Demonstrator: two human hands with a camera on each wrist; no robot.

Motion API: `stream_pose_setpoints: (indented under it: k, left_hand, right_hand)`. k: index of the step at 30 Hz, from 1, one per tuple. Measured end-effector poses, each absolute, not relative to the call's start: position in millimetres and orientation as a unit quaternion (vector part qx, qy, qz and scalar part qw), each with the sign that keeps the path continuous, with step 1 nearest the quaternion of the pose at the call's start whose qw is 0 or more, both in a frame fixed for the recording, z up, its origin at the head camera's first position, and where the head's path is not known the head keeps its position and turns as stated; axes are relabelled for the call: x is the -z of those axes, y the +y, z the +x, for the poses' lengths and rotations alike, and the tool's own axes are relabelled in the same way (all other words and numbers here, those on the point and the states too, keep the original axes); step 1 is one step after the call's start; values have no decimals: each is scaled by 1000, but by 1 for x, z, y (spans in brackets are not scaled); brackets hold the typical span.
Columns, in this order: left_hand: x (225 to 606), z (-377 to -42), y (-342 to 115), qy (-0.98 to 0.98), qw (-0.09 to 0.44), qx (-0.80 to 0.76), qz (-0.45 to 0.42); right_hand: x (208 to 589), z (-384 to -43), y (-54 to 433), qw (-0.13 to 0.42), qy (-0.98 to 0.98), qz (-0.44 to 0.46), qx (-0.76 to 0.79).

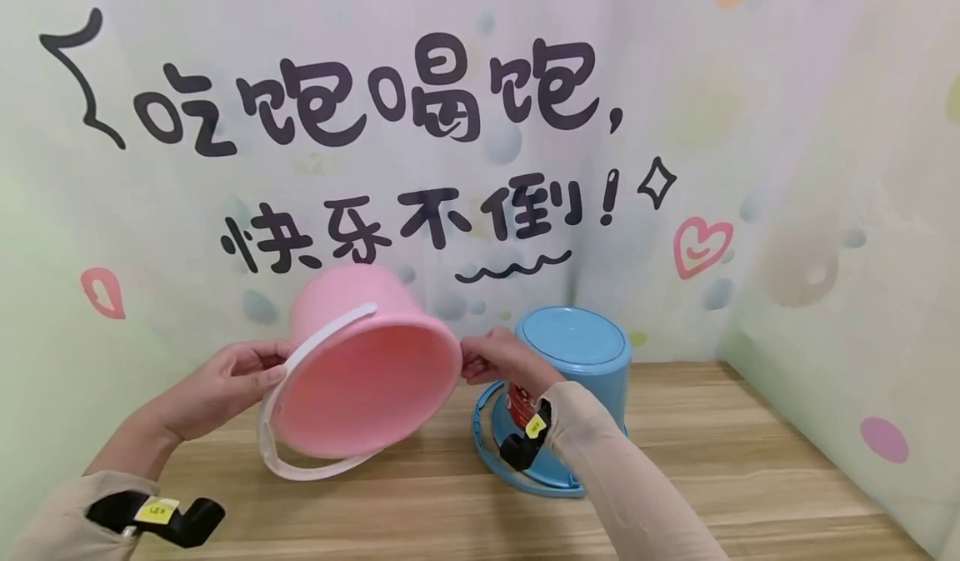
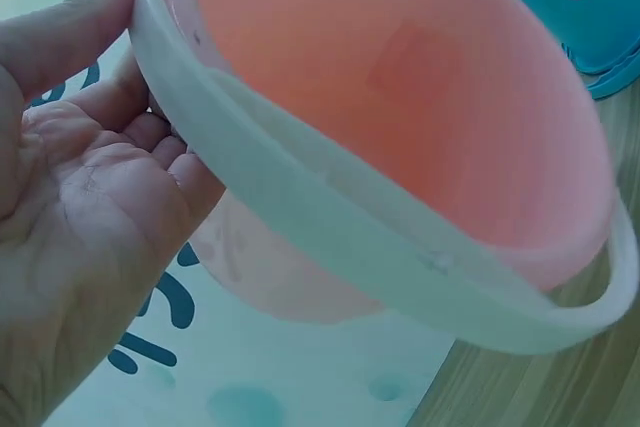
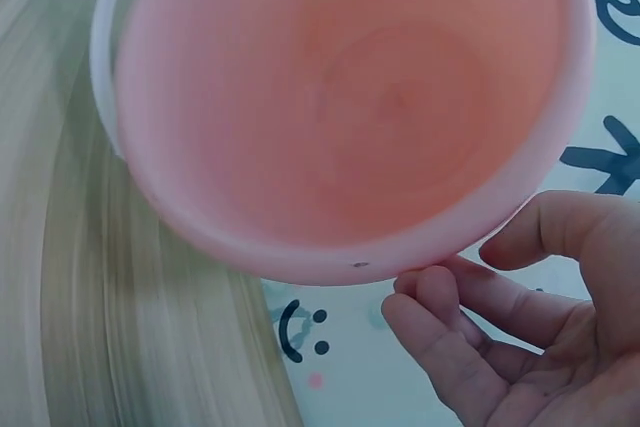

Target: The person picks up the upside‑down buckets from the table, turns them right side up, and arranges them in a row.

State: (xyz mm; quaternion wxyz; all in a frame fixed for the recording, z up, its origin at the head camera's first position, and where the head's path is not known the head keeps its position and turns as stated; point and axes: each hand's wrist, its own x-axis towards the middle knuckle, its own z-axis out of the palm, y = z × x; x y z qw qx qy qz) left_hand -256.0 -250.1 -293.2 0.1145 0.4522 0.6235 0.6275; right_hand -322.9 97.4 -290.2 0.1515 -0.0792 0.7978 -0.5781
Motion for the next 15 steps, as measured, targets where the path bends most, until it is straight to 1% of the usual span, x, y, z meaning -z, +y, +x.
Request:
stream_pose_setpoints:
  k: [4,11,15]
  left_hand:
    - [294,-256,-251,612,115,-647,441]
    - [297,-257,-252,561,129,-679,456]
    - [298,-257,-254,556,128,-689,447]
  right_hand:
    - [285,-322,99,143,802,-84,574]
    - [278,-318,100,131,806,-101,568]
    - [275,-316,100,113,806,-118,568]
